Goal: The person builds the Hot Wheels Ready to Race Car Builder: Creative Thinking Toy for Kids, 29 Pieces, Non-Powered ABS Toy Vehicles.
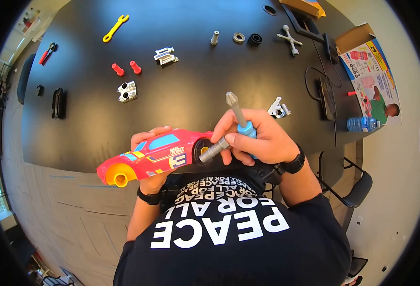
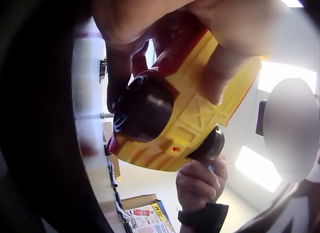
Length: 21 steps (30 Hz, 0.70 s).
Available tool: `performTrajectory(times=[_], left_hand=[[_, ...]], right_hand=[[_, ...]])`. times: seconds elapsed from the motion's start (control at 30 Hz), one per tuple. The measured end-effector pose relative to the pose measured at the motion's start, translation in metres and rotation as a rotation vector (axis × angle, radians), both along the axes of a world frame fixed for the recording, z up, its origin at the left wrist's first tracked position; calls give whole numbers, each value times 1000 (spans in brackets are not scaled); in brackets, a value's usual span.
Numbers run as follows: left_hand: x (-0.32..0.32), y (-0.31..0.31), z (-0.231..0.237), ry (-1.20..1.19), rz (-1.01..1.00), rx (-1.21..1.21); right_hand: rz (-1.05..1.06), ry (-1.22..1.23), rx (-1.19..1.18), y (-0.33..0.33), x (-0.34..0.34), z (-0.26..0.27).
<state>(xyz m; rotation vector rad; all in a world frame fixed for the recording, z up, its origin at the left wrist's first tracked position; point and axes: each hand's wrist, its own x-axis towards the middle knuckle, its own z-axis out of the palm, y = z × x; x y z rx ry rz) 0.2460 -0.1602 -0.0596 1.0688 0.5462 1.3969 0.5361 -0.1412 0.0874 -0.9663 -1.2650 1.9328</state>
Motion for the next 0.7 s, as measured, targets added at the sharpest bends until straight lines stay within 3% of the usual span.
performTrajectory(times=[0.17, 0.27, 0.37, 0.47, 0.5, 0.6, 0.67, 0.7], left_hand=[[-1, -2, 2, -17, 33, -57], [0, -1, 1, 27, 34, -18], [3, -2, -1, 47, 52, 40], [2, -6, 0, 50, 111, 24], [2, -4, 1, 55, 133, 69], [-7, -1, 7, 41, 241, 157], [-14, 3, 13, -36, 233, 223], [-20, 5, 13, 81, 285, 289]], right_hand=[[-45, -74, 10, -5, 1, 7], [-127, -172, 166, -12, -6, 5], [-111, -450, 615, -15, -11, -5], [-232, -644, 707, -18, -14, -7], [-232, -699, 489, -22, -11, 6], [-387, -641, 447, -31, 5, -3], [-338, -732, 422, -34, 17, -3], [-303, -755, 651, -34, 21, -6]])
